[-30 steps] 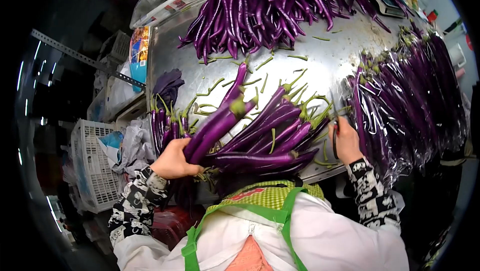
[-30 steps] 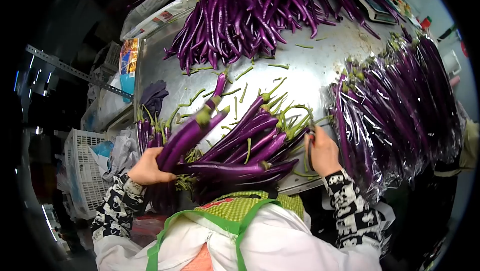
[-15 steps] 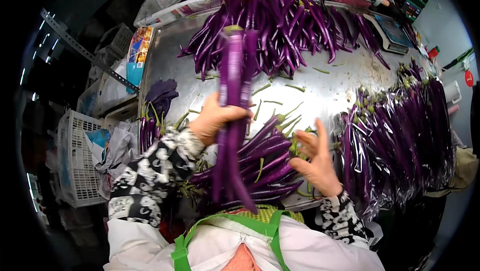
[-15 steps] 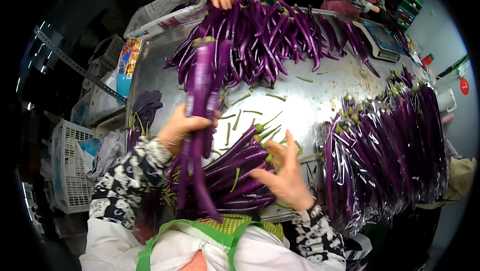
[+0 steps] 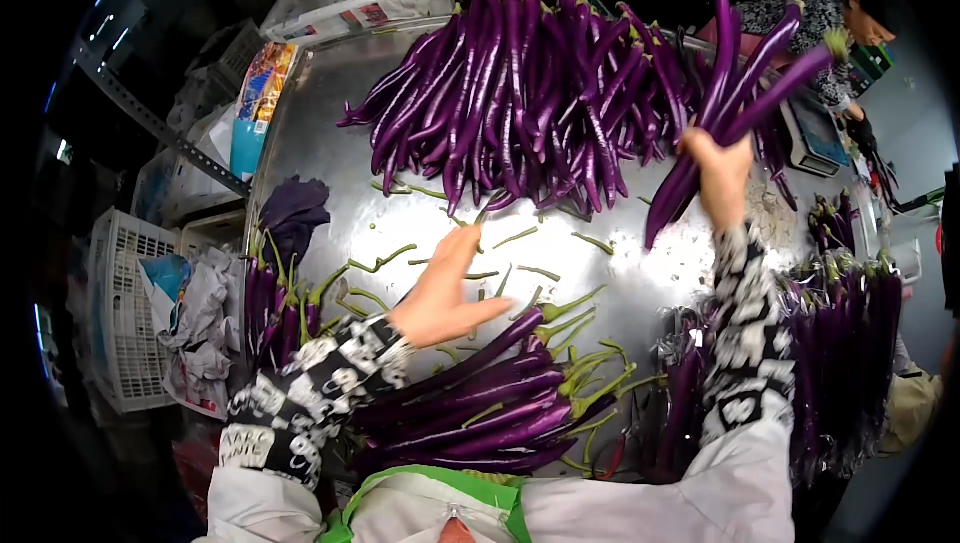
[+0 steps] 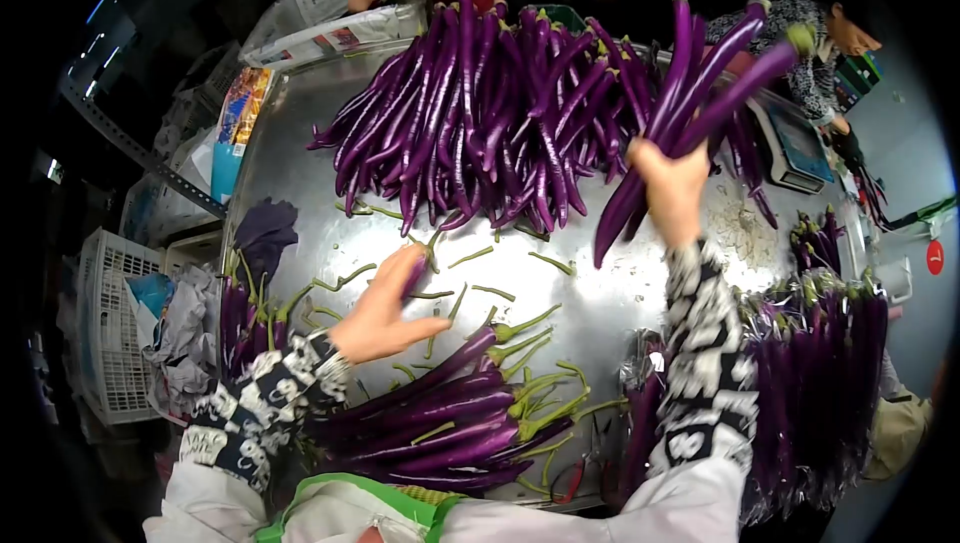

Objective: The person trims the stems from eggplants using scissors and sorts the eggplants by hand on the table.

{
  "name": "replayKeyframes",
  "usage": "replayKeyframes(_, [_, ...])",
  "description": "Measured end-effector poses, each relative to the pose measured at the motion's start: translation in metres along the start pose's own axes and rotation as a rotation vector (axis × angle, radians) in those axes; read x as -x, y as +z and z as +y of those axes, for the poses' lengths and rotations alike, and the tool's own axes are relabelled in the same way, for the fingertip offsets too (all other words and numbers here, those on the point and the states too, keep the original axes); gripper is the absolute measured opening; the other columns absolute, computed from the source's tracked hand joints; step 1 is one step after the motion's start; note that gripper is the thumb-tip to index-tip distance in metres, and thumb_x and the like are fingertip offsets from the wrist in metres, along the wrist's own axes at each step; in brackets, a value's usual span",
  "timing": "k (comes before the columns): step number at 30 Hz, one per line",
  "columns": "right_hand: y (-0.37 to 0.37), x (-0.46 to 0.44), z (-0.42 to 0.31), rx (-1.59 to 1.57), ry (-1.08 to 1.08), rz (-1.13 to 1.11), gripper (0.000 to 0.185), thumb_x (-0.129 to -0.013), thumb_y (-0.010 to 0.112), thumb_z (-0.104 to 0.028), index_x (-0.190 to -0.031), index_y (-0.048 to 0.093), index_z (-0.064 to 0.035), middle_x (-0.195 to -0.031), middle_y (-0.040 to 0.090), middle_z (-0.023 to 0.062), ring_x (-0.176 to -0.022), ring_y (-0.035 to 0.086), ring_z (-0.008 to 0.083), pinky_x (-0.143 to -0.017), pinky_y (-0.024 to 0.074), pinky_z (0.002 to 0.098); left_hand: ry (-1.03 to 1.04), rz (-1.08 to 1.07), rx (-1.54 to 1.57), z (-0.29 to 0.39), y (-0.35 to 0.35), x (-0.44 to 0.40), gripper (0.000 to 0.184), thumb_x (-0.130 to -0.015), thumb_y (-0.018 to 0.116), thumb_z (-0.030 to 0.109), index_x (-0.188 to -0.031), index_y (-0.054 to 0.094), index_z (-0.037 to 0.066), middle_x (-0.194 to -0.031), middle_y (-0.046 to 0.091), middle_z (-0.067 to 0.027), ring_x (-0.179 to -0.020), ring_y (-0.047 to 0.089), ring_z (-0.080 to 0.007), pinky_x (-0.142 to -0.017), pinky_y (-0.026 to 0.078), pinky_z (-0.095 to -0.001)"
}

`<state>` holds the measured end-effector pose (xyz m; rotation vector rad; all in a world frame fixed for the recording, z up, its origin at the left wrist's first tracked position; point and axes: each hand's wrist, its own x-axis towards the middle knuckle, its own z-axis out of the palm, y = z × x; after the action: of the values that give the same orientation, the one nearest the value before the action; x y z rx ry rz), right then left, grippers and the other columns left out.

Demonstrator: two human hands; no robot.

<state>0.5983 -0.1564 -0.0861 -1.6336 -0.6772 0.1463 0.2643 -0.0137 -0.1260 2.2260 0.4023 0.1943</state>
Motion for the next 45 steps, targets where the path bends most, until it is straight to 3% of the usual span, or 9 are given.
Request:
replayKeyframes(5, [-0.023, -0.156, 0.133, 0.321, -0.298, -0.052, 0.065, -0.070, 0.078, -0.014, -0.125, 0.048, 0.0021, -0.106, 0.065, 0.0087, -0.091, 0.061, 0.0160, -0.082, 0.0492, 0.0289, -0.424, 0.014, -0.092, -0.080, 0.006, 0.095, 0.077, -0.075, 0.076, 0.027, -0.132, 0.037, -0.010, -0.126, 0.046, -0.0278, -0.120, 0.045, -0.0400, -0.103, 0.037, -0.0418])
replayKeyframes(8, [-0.037, -0.202, 0.244, 0.842, 0.210, -0.209, 0.089, -0.074, 0.081, -0.026, -0.143, 0.032, 0.0021, -0.131, 0.054, 0.0202, -0.122, 0.052, 0.0254, -0.104, 0.0387, 0.0355, -0.378, -0.018, -0.288, -0.075, -0.001, 0.122, 0.066, -0.074, 0.076, 0.016, -0.127, 0.043, -0.006, -0.121, 0.050, -0.0231, -0.114, 0.048, -0.0390, -0.098, 0.040, -0.0414])
replayKeyframes(13, [-0.005, -0.131, 0.171, 1.432, 0.264, -0.016, 0.076, -0.086, 0.044, -0.068, -0.145, 0.037, -0.0198, -0.142, 0.046, 0.0115, -0.128, 0.045, 0.0358, -0.108, 0.0330, 0.0439, -0.352, 0.002, -0.384, -0.092, 0.002, 0.133, 0.059, -0.073, 0.075, 0.011, -0.124, 0.047, -0.003, -0.112, 0.055, -0.0199, -0.108, 0.053, -0.0370, -0.095, 0.043, -0.0406])
replayKeyframes(19, [-0.037, 0.059, 0.077, 0.615, -0.107, -0.265, 0.050, -0.086, 0.066, -0.034, -0.122, 0.058, -0.0002, -0.118, 0.062, 0.0160, -0.109, 0.058, 0.0256, -0.094, 0.0430, 0.0315, -0.406, 0.078, 0.039, -0.141, 0.000, 0.130, 0.038, -0.082, 0.071, 0.011, -0.114, 0.056, -0.003, -0.097, 0.064, -0.0137, -0.089, 0.065, -0.0237, -0.081, 0.049, -0.0329])
replayKeyframes(24, [-0.053, 0.264, -0.011, 0.349, 0.157, -0.229, 0.035, -0.083, 0.066, -0.006, -0.116, 0.056, 0.0025, -0.109, 0.060, 0.0142, -0.097, 0.060, 0.0237, -0.080, 0.0484, 0.0316, -0.361, 0.106, 0.234, -0.103, -0.028, 0.120, 0.038, -0.084, 0.068, 0.002, -0.118, 0.051, -0.002, -0.096, 0.060, -0.0056, -0.088, 0.059, -0.0125, -0.079, 0.047, -0.0255])
replayKeyframes(32, [-0.067, 0.459, 0.042, 1.050, 0.276, -0.027, 0.051, -0.079, 0.071, -0.016, -0.122, 0.051, 0.0019, -0.126, 0.046, 0.0208, -0.114, 0.044, 0.0403, -0.097, 0.0356, 0.0453, -0.180, 0.176, 0.004, -0.066, -0.036, 0.143, 0.042, -0.083, 0.067, 0.003, -0.121, 0.051, -0.003, -0.099, 0.051, -0.0056, -0.091, 0.055, -0.0141, -0.080, 0.045, -0.0254])
replayKeyframes(34, [-0.066, 0.460, 0.038, 1.065, 0.299, -0.081, 0.054, -0.078, 0.072, -0.015, -0.124, 0.049, 0.0024, -0.130, 0.041, 0.0210, -0.117, 0.041, 0.0409, -0.098, 0.0346, 0.0462, -0.206, 0.236, -0.009, -0.055, -0.034, 0.148, 0.041, -0.077, 0.072, 0.010, -0.115, 0.059, 0.003, -0.091, 0.049, -0.0095, -0.082, 0.055, -0.0224, -0.074, 0.045, -0.0318])
replayKeyframes(42, [-0.070, 0.459, 0.047, 0.924, 0.292, -0.017, 0.054, -0.075, 0.072, -0.007, -0.123, 0.048, 0.0026, -0.122, 0.042, 0.0229, -0.115, 0.044, 0.0413, -0.099, 0.0371, 0.0444, -0.163, 0.207, -0.018, -0.052, -0.024, 0.164, 0.032, -0.084, 0.073, 0.016, -0.108, 0.060, 0.001, -0.088, 0.048, -0.0013, -0.078, 0.052, -0.0103, -0.069, 0.043, -0.0226])
replayKeyframes(45, [-0.071, 0.459, 0.045, 0.863, 0.398, 0.049, 0.054, -0.074, 0.071, -0.007, -0.123, 0.048, 0.0022, -0.120, 0.043, 0.0240, -0.110, 0.048, 0.0409, -0.096, 0.0405, 0.0425, -0.423, 0.096, 0.308, -0.046, -0.024, 0.165, 0.027, -0.090, 0.068, 0.025, -0.107, 0.061, 0.005, -0.068, 0.054, 0.0026, -0.056, 0.053, -0.0089, -0.053, 0.044, -0.0210])
